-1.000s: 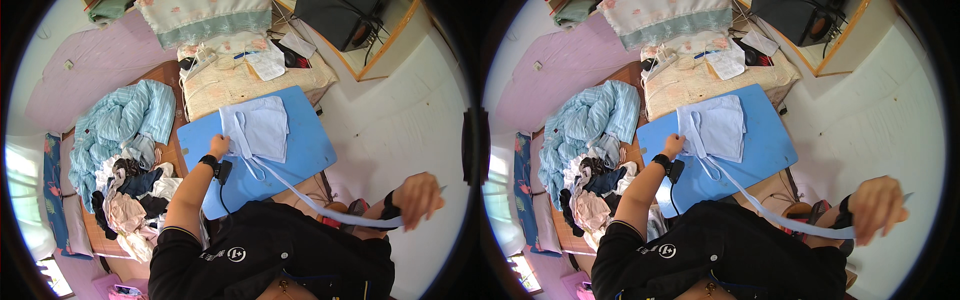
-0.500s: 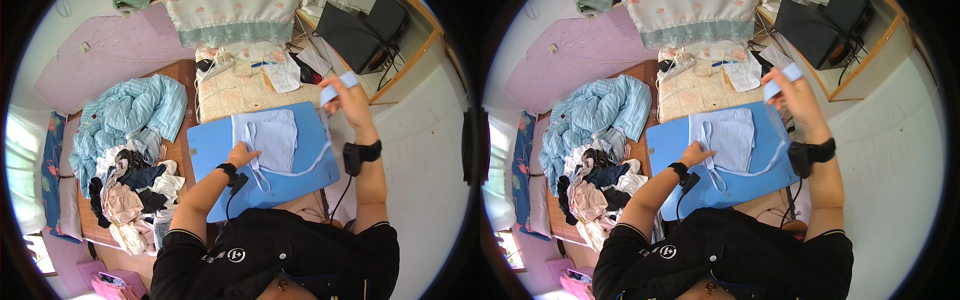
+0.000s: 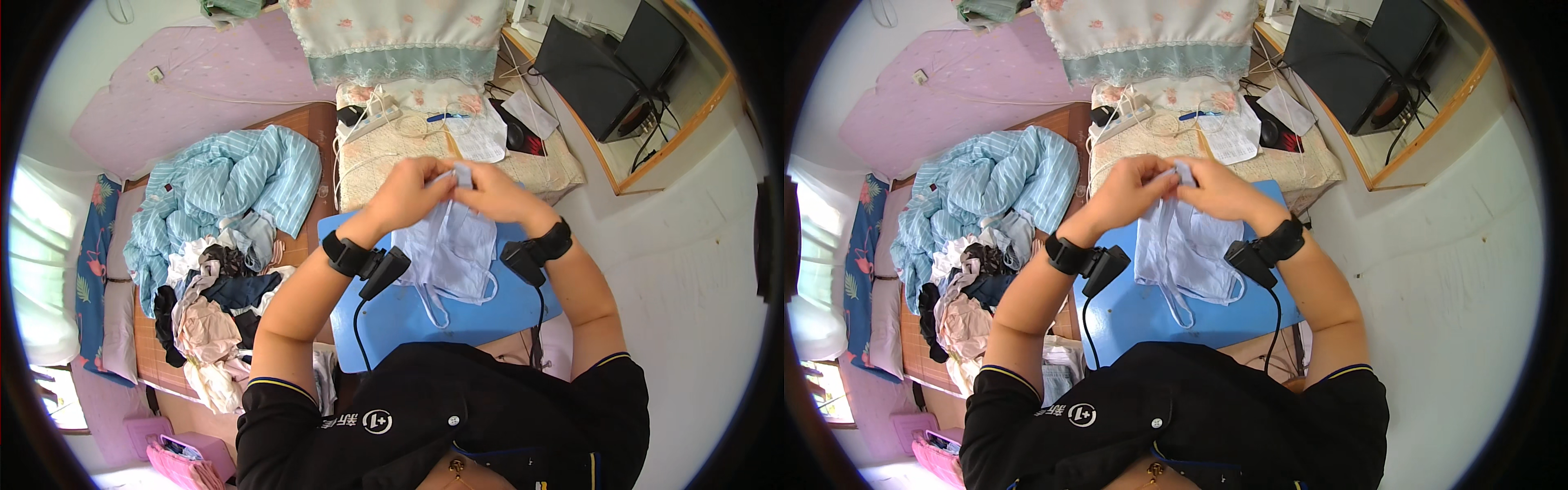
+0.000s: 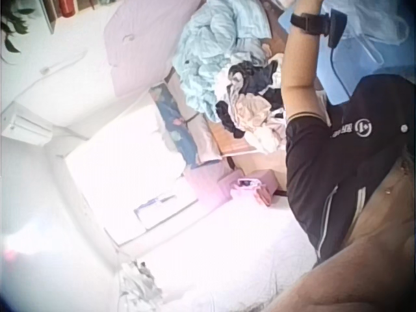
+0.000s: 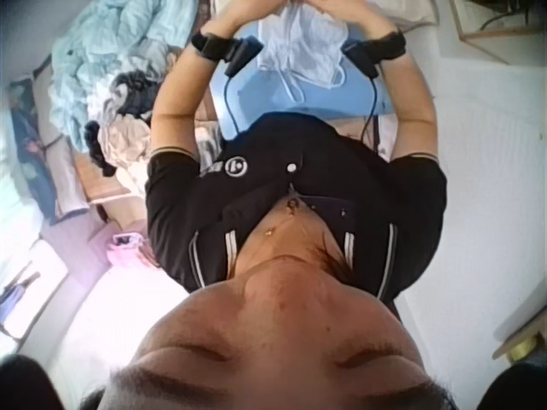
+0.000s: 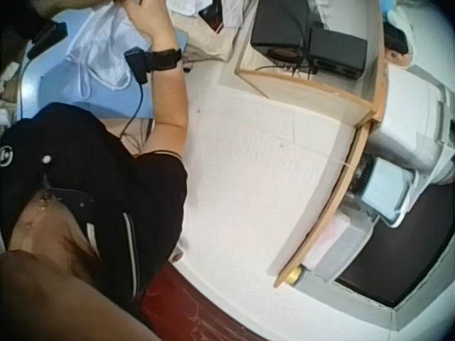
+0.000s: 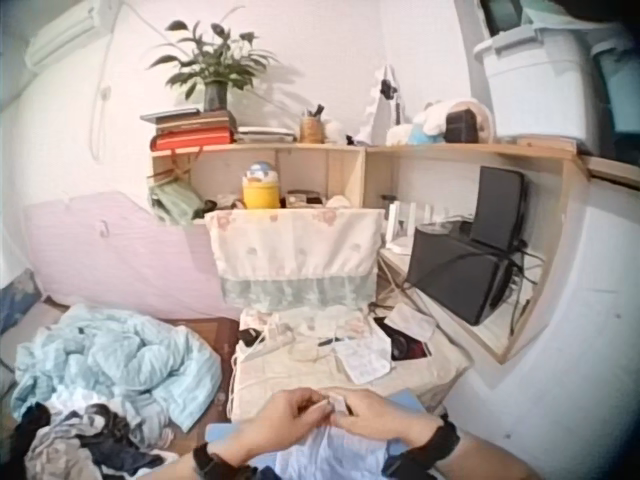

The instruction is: The person folds a pair of shorts, a denim skirt, and a light blue shirt using a blue folding board and places them on a pile of clothes on a bed.

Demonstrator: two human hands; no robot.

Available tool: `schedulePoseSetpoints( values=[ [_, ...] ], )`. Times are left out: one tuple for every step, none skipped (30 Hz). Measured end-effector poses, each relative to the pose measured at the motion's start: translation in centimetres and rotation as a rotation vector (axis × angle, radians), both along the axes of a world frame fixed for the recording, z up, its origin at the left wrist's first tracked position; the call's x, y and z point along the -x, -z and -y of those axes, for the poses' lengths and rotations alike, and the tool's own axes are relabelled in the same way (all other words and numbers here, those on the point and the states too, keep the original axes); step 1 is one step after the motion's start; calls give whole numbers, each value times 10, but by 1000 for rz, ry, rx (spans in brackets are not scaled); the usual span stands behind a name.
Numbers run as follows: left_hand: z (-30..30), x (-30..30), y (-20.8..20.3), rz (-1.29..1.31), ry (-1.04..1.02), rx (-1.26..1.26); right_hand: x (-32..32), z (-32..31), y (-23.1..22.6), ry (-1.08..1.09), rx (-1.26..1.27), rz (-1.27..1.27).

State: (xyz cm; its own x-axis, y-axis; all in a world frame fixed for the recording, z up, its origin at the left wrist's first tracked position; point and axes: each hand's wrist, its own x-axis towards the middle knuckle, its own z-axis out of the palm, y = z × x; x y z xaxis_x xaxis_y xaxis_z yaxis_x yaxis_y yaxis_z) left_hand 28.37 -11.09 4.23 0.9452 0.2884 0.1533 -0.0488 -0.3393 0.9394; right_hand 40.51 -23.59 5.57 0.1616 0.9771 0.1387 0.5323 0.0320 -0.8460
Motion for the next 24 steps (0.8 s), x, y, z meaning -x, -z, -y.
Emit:
schedulePoseSetpoints(
  values=[
    [-2, 2, -13, 54, 42, 129, -6, -1, -7, 17, 22, -32],
    [-4, 5, -23, 109, 87, 259, -9, 0, -16, 15, 19, -31],
    [-7, 8, -29, 109, 94, 259, -10, 3, -31, 117, 0, -46],
    [-10, 16, -37, 216, 133, 344, -7, 6, -48, 213, -23, -57],
    [-11, 20, -42, 323, 173, 430, -8, 9, -63, 204, -91, -68],
    [-13, 21, -37, 327, 173, 427, -7, 9, -77, 188, -156, -81],
    [-16, 18, -26, 377, 180, 274, -3, 11, -95, 145, -173, -102],
    [-18, 16, -15, 426, 186, 120, 2, 12, -111, 102, -190, -122],
    [-12, 12, -8, 313, 263, 144, 2, 15, -122, 67, -257, -135],
    [-4, 10, -1, 271, 329, 105, 3, 17, -130, 23, -322, -150],
    [4, 7, 7, 243, 431, 136, 6, 17, -139, -7, -376, -185],
    [13, 2, 15, 215, 541, 169, 6, 22, -148, -35, -412, -170],
    [20, 0, 23, 122, 617, 162, 7, 24, -157, 14, -452, -141],
    [26, -2, 31, 28, 692, 154, 7, 26, -163, 62, -492, -111],
    [34, -3, 40, -17, 729, 232, -7, 32, -166, 33, -516, -117],
    [41, -2, 51, 1, 730, 201, -4, 32, -166, 37, -513, -113],
    [42, -1, 61, -106, 773, 197, 0, 30, -167, 72, -598, -274],
    [43, 0, 64, -211, 821, 189, 2, 33, -169, 112, -685, -431],
    [40, -2, 69, -208, 833, 187, -9, 39, -165, 145, -756, -360],
    [34, -6, 75, -240, 792, 75, -20, 47, -164, 155, -758, -352],
    [27, -9, 83, -271, 747, -38, -31, 55, -163, 260, -758, -223],
    [16, -12, 97, -274, 746, -37, -37, 56, -159, 356, -754, -101],
    [3, -15, 114, -294, 582, 77, -35, 56, -151, 266, -780, -97],
    [-6, -21, 123, -308, 427, 186, -38, 64, -146, 210, -676, -132]
  ],
)
